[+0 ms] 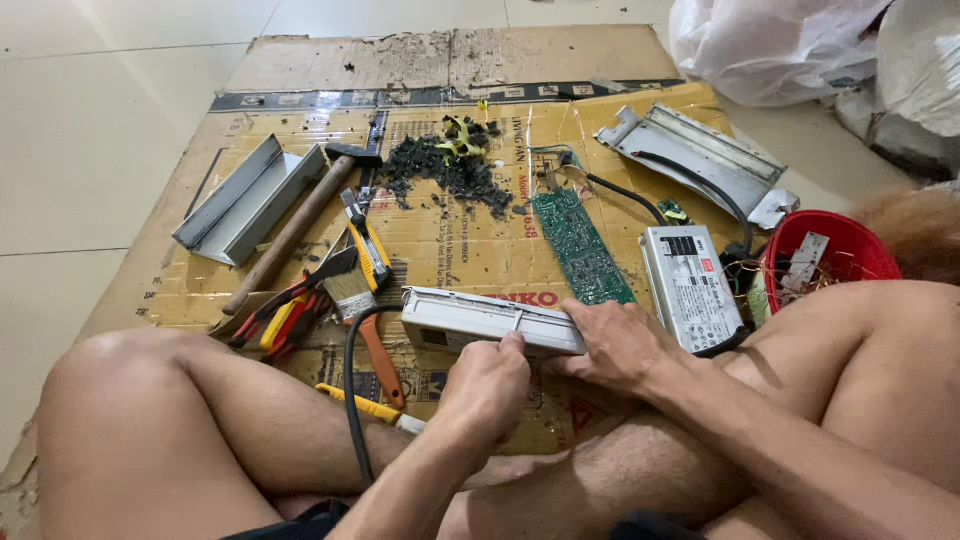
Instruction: The person sits on a cardboard sheet and uses a screwdriver to remove screws from a silver metal casing. They then use pliers to pull out a black cable from the casing. The person continues to unscrew and pry open the casing to access the internal components.
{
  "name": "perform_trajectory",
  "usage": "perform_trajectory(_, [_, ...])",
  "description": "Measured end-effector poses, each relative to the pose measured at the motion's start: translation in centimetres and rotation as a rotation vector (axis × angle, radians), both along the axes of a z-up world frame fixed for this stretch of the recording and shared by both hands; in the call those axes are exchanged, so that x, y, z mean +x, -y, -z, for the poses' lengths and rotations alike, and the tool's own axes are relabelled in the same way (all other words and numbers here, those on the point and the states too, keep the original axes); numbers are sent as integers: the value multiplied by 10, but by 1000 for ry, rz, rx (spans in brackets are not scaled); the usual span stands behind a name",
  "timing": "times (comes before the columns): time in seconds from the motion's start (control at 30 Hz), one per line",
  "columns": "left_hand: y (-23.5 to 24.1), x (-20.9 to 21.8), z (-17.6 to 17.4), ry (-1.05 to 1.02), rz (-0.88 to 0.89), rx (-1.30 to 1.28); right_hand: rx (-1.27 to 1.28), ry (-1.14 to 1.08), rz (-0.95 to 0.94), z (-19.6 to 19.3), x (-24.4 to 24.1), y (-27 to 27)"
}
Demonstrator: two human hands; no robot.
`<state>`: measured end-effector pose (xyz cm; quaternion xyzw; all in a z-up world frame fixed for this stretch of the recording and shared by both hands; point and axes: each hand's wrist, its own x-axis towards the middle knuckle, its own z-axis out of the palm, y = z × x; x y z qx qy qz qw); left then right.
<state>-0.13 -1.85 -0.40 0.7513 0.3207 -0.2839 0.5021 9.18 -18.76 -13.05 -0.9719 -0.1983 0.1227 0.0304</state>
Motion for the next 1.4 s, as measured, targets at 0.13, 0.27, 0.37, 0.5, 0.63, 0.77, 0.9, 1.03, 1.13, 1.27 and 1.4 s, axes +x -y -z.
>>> perform_trajectory(0.13, [4, -12, 28, 247, 252, 302, -74, 1, 34, -16, -10, -5])
perform_trajectory(0.27, [-1, -12, 24, 282, 446, 482, -46, -84, -20, -21, -12, -7])
perform_trajectory(0.37, [3, -5, 19, 231, 352, 358, -36, -39, -21, -22, -11, -7])
perform_trajectory(0.5, [23, 13, 52, 73, 17, 128, -4, -6, -25, -31, -13, -9])
perform_trajectory(0.63, [58, 0, 39, 80, -239, -11, -70, -22, -14, -31, -12, -9])
perform_trajectory(0.77, [47, -6, 48, 166, -111, 108, -31, -47, -18, -34, -15, -10])
perform_trajectory(0.9, [8, -8, 48, 235, 204, 162, 3, 95, -67, -20, -16, -9])
perform_trajectory(1.03, [-12, -18, 15, 107, 159, 186, -54, 154, -122, 18, -8, -9])
perform_trajectory(1.13, [-29, -27, 28, 111, 114, 255, -37, 100, -79, -14, -24, -36])
perform_trajectory(1.27, [-44, -35, 42, 355, 302, 434, 178, 8, 46, -47, -39, -52])
perform_trajectory(1.4, [-49, -32, 36, 399, 411, 484, 329, -187, 174, -61, -25, -48])
